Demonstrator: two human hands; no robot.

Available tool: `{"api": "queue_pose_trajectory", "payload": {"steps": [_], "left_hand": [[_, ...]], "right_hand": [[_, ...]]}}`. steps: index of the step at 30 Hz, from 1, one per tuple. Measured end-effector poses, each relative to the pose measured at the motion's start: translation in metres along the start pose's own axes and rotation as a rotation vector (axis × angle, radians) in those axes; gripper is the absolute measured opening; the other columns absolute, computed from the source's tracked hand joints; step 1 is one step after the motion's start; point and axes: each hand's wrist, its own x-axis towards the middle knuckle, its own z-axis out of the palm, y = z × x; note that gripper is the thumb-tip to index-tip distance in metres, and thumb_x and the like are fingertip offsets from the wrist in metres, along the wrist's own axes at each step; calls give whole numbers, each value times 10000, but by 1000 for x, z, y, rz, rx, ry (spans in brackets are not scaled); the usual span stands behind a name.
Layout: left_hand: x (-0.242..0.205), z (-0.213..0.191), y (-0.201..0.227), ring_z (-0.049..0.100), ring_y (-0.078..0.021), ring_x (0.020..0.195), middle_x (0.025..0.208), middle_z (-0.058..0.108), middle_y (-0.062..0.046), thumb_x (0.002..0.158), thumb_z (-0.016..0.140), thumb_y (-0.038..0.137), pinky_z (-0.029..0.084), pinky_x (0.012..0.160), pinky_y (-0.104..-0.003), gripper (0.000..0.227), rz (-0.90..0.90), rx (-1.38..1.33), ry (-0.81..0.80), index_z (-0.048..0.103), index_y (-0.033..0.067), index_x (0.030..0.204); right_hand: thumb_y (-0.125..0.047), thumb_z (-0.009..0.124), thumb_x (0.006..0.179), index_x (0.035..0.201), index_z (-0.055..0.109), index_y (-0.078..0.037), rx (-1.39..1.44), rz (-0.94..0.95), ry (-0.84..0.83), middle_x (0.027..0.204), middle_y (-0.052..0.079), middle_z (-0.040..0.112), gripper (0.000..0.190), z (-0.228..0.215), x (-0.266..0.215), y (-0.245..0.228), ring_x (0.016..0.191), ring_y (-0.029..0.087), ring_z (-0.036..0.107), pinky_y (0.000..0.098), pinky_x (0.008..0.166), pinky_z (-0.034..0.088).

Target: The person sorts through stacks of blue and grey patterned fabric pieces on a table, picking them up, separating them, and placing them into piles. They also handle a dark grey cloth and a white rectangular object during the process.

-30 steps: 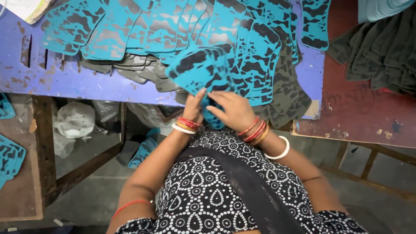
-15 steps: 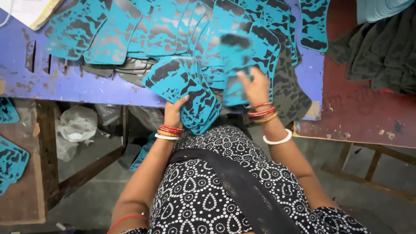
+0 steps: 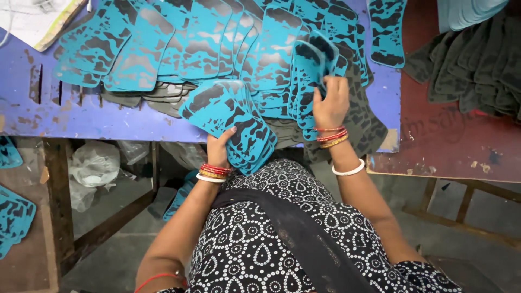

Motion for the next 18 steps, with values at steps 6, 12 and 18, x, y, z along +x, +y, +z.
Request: {"api": "queue_pose_trajectory", "payload": {"steps": [6, 12, 18], "left_hand": [[-1, -6, -4, 679, -217, 1061, 1196, 699, -97, 862, 750, 47, 542, 957, -355, 463, 21, -11, -37, 603, -39, 1291], [-6, -2, 1, 677, -225, 1064, 1202, 691, -102, 856, 744, 42, 543, 951, -361, 501, 5, -50, -25, 570, -34, 1319], [-3, 1, -5, 659, -217, 1095, 1229, 673, -99, 846, 756, 45, 520, 983, -354, 531, 57, -39, -19, 556, -26, 1333]], "right_hand": [[52, 716, 852, 1171, 627, -39, 415, -238, -186, 956, 138, 646, 343, -31, -25, -64, 853, 354, 647, 432, 751, 520], [-225, 775, 991, 1076, 564, 31, 186, 324, -459, 947, 212, 597, 342, -17, -4, -13, 814, 431, 548, 450, 806, 511], [-160, 854, 828, 1153, 577, 27, -25, 49, -163, 1197, 256, 549, 466, 35, -4, 42, 1101, 457, 539, 515, 915, 476]]}}
